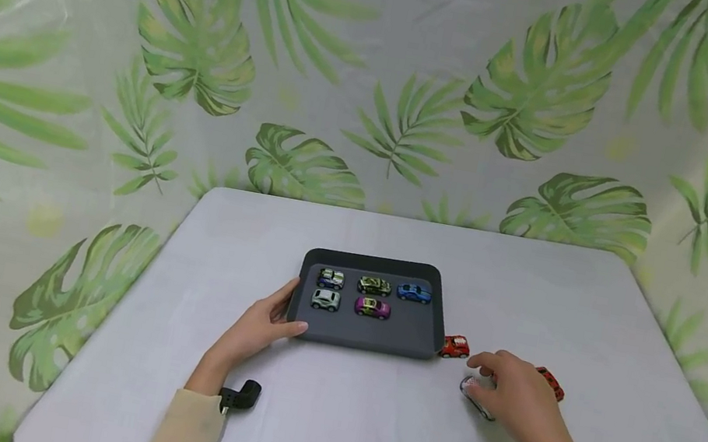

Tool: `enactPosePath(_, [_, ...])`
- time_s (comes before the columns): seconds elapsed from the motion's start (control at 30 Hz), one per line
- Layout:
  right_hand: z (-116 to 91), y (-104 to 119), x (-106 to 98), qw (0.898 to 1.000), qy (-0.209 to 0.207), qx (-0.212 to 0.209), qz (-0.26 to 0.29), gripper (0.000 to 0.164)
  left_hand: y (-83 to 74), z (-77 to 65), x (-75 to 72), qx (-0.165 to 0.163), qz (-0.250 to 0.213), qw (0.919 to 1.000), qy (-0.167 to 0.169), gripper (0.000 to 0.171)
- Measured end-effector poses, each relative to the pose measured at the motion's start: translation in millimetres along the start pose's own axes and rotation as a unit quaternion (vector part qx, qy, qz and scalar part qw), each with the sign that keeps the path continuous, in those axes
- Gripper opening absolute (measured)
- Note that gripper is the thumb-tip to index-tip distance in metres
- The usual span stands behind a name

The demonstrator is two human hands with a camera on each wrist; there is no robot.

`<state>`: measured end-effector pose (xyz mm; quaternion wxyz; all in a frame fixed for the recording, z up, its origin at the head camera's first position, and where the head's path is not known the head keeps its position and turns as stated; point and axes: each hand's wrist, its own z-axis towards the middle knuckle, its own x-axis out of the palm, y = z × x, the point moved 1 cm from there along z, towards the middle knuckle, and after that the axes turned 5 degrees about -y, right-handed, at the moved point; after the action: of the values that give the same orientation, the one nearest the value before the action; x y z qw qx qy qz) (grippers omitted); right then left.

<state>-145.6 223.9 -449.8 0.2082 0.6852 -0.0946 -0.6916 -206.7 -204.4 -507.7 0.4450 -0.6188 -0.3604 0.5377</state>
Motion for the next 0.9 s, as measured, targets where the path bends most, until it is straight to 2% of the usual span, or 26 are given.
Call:
enactPosePath(0.13, [-8.0,-3.7,7.9,1.0,-0.006,0.001,-0.005,0.031,-2.6,-4.3,3.5,-0.003,-0.012,0.9999,0.006,0.09])
enactPosePath(0.3, [-9.7,-7.6,15.8,1.0,-0.023,-0.003,-0.009,0.031,-0.1,-3.1,2.0,-0.006,-0.004,1.0,0.001,0.089])
enactPosePath(0.5, [-7.1,-7.6,17.0,0.999,-0.044,-0.01,-0.017,0.032,-2.3,0.1,0.3,0.0,0.0,1.0,-0.007,0.088])
enactPosePath(0.67, [-7.6,-7.8,17.7,0.999,-0.042,-0.008,-0.022,0.034,-2.1,1.1,0.7,0.007,-0.002,0.9999,-0.008,0.089])
enactPosePath(0.9, [-10.3,-8.9,22.2,0.998,-0.049,-0.013,-0.027,0.037,1.5,0.3,0.9,-0.003,0.002,1.0,-0.008,0.09])
